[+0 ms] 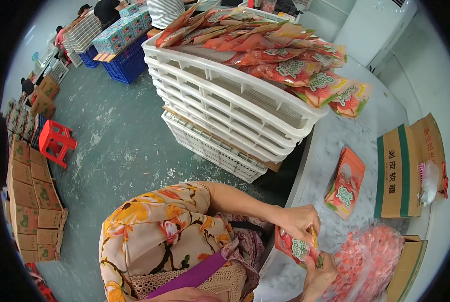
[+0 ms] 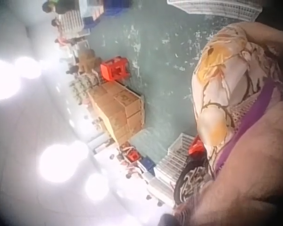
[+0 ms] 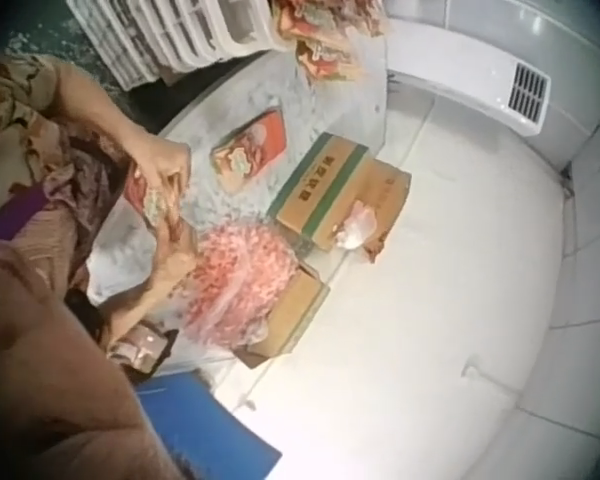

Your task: Packaging small pieces of fudge into retail bags at a workbench.

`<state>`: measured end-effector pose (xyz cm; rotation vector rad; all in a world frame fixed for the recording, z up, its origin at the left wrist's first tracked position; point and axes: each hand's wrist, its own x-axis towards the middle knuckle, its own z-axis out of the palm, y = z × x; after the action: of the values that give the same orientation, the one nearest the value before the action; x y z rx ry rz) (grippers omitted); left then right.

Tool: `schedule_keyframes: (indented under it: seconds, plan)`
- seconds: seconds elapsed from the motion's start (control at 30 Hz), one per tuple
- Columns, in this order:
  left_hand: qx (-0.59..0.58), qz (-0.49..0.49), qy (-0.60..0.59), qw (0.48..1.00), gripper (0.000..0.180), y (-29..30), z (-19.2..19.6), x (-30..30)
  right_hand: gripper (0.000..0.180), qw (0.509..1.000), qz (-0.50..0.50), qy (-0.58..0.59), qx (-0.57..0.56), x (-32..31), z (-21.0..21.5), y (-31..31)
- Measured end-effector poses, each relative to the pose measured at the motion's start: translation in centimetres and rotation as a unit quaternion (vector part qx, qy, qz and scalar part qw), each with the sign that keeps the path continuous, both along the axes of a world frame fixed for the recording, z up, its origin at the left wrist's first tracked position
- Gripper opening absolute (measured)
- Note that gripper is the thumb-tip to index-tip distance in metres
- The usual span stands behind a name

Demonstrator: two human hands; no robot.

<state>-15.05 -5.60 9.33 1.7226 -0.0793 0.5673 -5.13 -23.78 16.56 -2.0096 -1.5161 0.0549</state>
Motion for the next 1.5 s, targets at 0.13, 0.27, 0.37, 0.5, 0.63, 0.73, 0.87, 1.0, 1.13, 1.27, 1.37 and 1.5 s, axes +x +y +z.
schedule_keyframes:
  seconds: [0.13,0.27,0.37,0.5,0.63,0.73,0.87,1.0,1.13,1.27,1.37,1.5]
  plan:
    - [0.002,0.0,0.006,1.0,0.019,0.9,0.9,-0.7,0.037,0.998,-0.058,-0.007,-0.015,-0.3,-0.6,-0.1]
    - [0.024,-0.003,0.011,1.0,0.021,2.9,2.1,-2.7,0.041,0.998,-0.053,-0.022,-0.01,-1.3,0.1,1.8]
    - [0.02,-0.011,0.018,1.0,0.022,4.6,2.6,-4.5,0.04,0.998,0.013,0.053,-0.02,-1.6,0.9,2.9]
    - [0.058,0.019,0.108,0.992,0.027,6.9,6.0,-8.6,0.038,1.0,0.012,0.028,0.006,-3.1,1.6,4.9]
    - [0.07,0.218,-0.007,0.973,0.054,8.8,7.0,-12.5,0.028,0.999,0.005,0.032,0.04,-4.6,3.0,7.7]
    - [0.28,0.47,-0.082,0.833,0.057,12.8,9.7,-17.1,0.026,0.979,-0.002,0.192,0.072,-4.1,3.9,9.0]
    - [0.482,0.683,-0.056,0.546,0.051,21.8,13.3,-22.4,0.034,0.932,-0.005,0.35,0.1,-3.3,6.9,10.5]
    - [0.5,0.508,-0.086,0.696,0.053,19.0,13.9,-17.5,0.041,0.909,-0.083,0.36,0.191,-1.1,10.1,10.7]
    - [0.503,0.342,-0.057,0.792,0.069,17.5,14.9,-9.4,0.039,0.904,-0.104,0.355,0.215,0.0,11.6,11.3]
    - [0.689,0.312,-0.004,0.654,0.064,19.6,15.8,-3.0,0.037,0.915,-0.127,0.324,0.206,0.5,12.2,10.5]
    - [0.752,0.281,0.043,0.594,0.045,21.2,16.1,-0.6,0.037,0.903,-0.153,0.329,0.228,1.3,11.9,9.9]
    - [0.732,0.254,0.077,0.628,0.033,24.4,17.0,-1.7,0.037,0.868,-0.095,0.396,0.284,2.6,11.8,12.6]
